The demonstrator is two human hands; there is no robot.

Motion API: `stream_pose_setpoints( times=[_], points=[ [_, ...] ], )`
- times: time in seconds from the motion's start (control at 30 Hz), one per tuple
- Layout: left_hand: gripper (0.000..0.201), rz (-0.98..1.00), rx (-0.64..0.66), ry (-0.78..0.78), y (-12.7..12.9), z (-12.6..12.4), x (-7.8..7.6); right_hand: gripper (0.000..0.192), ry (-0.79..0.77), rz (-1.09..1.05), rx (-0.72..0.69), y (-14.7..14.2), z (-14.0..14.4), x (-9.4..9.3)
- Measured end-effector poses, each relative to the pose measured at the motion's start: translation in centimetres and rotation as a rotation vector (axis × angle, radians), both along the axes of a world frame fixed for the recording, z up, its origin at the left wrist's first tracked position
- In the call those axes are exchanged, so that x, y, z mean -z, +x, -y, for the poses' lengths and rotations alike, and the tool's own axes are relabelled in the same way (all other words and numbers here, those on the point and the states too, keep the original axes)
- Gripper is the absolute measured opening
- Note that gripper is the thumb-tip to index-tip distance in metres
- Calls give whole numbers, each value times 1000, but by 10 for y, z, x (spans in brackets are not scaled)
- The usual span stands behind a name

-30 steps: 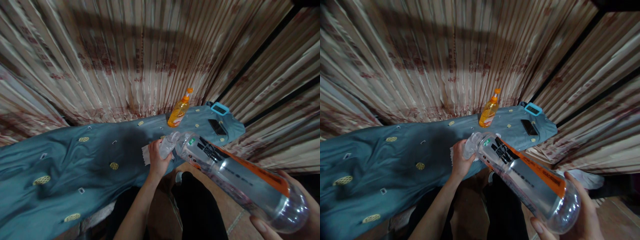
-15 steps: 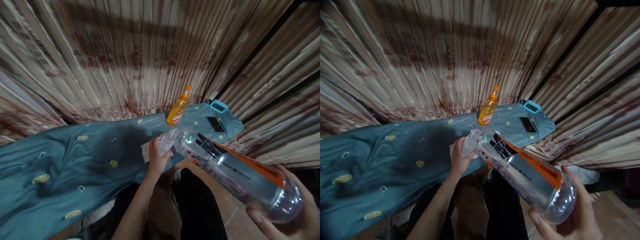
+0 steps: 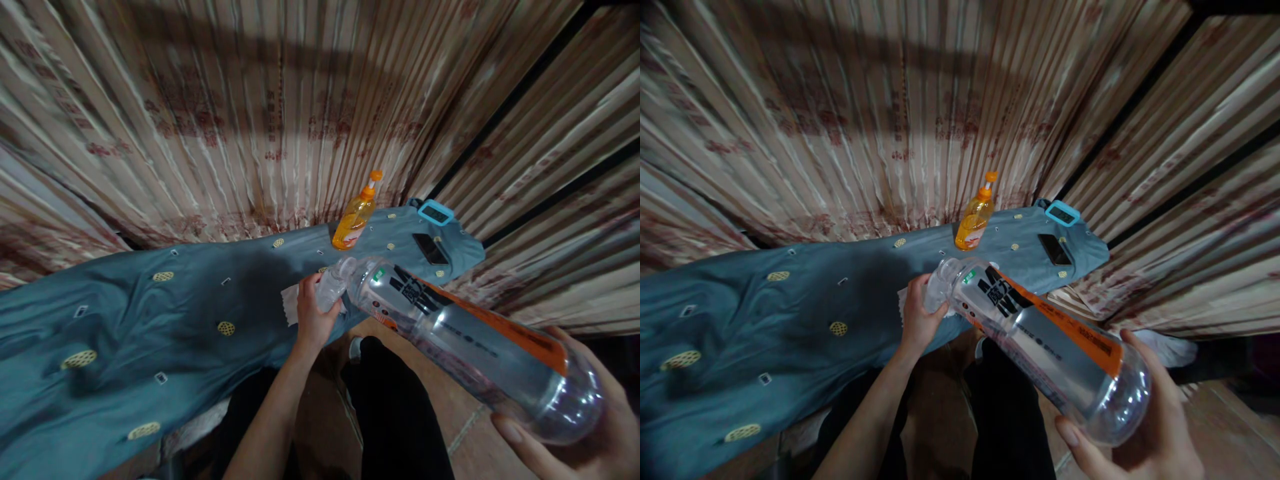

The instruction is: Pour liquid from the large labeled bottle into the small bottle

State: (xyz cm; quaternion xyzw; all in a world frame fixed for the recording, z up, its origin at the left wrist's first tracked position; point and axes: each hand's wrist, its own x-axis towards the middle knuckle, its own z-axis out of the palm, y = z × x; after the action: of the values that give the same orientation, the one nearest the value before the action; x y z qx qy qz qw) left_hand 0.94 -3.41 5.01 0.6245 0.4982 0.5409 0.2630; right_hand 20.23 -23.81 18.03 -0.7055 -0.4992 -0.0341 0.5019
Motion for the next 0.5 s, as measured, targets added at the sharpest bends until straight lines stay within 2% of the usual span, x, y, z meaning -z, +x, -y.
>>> stream_pose_setpoints(
  times=[0.2, 0.33, 0.5],
  points=[
    [60, 10, -3, 1, 0, 0, -1, 102, 3, -107, 53, -6, -2, -2],
    [58, 19, -5, -9, 0, 0, -2, 104, 5, -72, -9, -4, 0, -2],
    [58, 27, 0, -3, 0, 0, -2, 101, -5, -174, 42, -12, -2, -5]
  ],
)
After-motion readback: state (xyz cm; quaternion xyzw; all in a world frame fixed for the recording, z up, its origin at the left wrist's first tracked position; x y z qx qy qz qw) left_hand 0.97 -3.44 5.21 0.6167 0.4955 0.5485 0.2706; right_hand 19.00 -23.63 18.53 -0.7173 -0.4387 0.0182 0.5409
